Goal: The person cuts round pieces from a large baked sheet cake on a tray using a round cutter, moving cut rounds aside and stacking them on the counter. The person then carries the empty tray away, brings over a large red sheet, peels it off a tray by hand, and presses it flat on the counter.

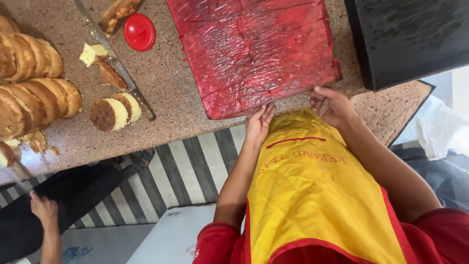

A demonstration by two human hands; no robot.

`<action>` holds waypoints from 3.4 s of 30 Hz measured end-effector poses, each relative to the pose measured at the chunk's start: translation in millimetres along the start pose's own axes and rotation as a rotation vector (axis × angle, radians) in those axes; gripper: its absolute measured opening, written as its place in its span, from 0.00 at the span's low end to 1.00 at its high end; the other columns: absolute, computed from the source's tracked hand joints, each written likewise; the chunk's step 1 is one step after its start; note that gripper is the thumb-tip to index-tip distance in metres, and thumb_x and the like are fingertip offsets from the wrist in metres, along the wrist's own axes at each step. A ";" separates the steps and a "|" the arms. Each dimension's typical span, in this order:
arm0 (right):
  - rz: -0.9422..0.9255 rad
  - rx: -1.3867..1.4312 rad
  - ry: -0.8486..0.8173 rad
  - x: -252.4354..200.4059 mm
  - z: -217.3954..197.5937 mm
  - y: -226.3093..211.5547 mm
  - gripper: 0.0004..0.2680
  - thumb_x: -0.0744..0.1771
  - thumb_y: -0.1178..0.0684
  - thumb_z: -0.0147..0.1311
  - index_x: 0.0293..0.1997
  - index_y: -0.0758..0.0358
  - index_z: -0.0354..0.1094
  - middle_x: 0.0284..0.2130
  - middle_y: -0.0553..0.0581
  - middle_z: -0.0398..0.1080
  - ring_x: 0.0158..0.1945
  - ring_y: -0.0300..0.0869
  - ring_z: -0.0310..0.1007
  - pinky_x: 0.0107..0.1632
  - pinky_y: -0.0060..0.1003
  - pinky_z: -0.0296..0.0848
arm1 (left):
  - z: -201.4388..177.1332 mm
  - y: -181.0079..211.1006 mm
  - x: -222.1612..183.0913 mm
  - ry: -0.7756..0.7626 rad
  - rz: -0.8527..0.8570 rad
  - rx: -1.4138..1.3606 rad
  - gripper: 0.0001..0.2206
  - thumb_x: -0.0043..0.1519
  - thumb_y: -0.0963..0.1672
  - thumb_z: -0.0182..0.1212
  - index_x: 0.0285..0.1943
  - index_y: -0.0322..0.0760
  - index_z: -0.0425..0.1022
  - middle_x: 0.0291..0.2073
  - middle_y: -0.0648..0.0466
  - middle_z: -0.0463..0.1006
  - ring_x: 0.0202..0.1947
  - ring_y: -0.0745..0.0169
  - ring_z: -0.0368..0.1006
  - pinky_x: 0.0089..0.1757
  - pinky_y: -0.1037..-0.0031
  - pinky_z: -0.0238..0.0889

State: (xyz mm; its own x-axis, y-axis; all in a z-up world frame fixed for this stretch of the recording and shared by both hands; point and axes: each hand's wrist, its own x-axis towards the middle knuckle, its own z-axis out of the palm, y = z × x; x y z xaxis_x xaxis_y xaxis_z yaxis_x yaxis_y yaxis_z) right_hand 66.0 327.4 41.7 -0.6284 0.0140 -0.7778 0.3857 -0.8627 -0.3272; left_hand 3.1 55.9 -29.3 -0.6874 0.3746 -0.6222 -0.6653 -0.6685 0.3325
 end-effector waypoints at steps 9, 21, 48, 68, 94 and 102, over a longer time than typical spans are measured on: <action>-0.009 0.014 -0.075 5.0 17.5 6.3 0.10 0.66 0.66 0.46 0.48 0.63 0.69 0.48 0.59 0.73 0.55 0.49 0.75 0.57 0.49 0.74 | 10.0 2.2 -4.6 -0.067 -0.031 -0.032 0.17 0.68 0.37 0.50 0.65 0.17 0.61 0.60 0.33 0.72 0.64 0.32 0.68 0.63 0.50 0.64; -0.017 0.061 -0.183 17.8 1.6 15.3 0.08 0.68 0.63 0.52 0.52 0.64 0.68 0.45 0.57 0.74 0.52 0.49 0.74 0.54 0.49 0.72 | 14.7 19.8 -18.7 -0.289 -0.116 0.116 0.21 0.70 0.39 0.49 0.71 0.19 0.58 0.64 0.32 0.69 0.65 0.35 0.67 0.65 0.51 0.61; 0.001 0.217 -0.160 30.6 -28.8 35.5 0.04 0.69 0.56 0.50 0.44 0.61 0.68 0.35 0.53 0.71 0.39 0.44 0.67 0.45 0.41 0.67 | 2.5 34.6 -24.0 -0.383 -0.333 0.175 0.21 0.72 0.42 0.50 0.70 0.19 0.61 0.65 0.35 0.71 0.67 0.36 0.66 0.68 0.50 0.56; -0.275 -0.003 0.096 -21.6 -20.4 12.6 0.02 0.69 0.59 0.57 0.40 0.65 0.70 0.30 0.55 0.72 0.28 0.42 0.69 0.35 0.39 0.69 | -25.0 65.4 -42.8 0.267 0.176 0.196 0.10 0.67 0.43 0.64 0.52 0.32 0.74 0.43 0.46 0.81 0.43 0.55 0.79 0.49 0.59 0.75; -0.378 -0.218 0.354 -5.4 15.1 -20.4 0.06 0.68 0.58 0.60 0.35 0.67 0.66 0.26 0.59 0.72 0.22 0.46 0.71 0.24 0.39 0.68 | 15.5 110.8 -46.4 0.388 0.097 0.135 0.12 0.65 0.45 0.60 0.45 0.27 0.76 0.35 0.40 0.84 0.34 0.49 0.83 0.37 0.63 0.79; -0.330 -0.070 0.423 3.7 20.3 -28.3 0.04 0.68 0.61 0.59 0.37 0.68 0.68 0.27 0.58 0.73 0.25 0.42 0.73 0.26 0.36 0.68 | 5.1 129.7 -17.3 0.368 -0.071 0.032 0.14 0.66 0.47 0.57 0.43 0.27 0.78 0.35 0.42 0.84 0.37 0.51 0.83 0.40 0.65 0.79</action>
State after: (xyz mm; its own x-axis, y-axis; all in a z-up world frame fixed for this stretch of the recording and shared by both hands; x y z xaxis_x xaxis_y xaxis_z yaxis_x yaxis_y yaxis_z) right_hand 39.0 341.6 59.0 -0.4024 0.4932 -0.7712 0.2673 -0.7424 -0.6143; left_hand -72.7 -34.0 28.2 -0.4929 0.1595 -0.8553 -0.7201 -0.6266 0.2982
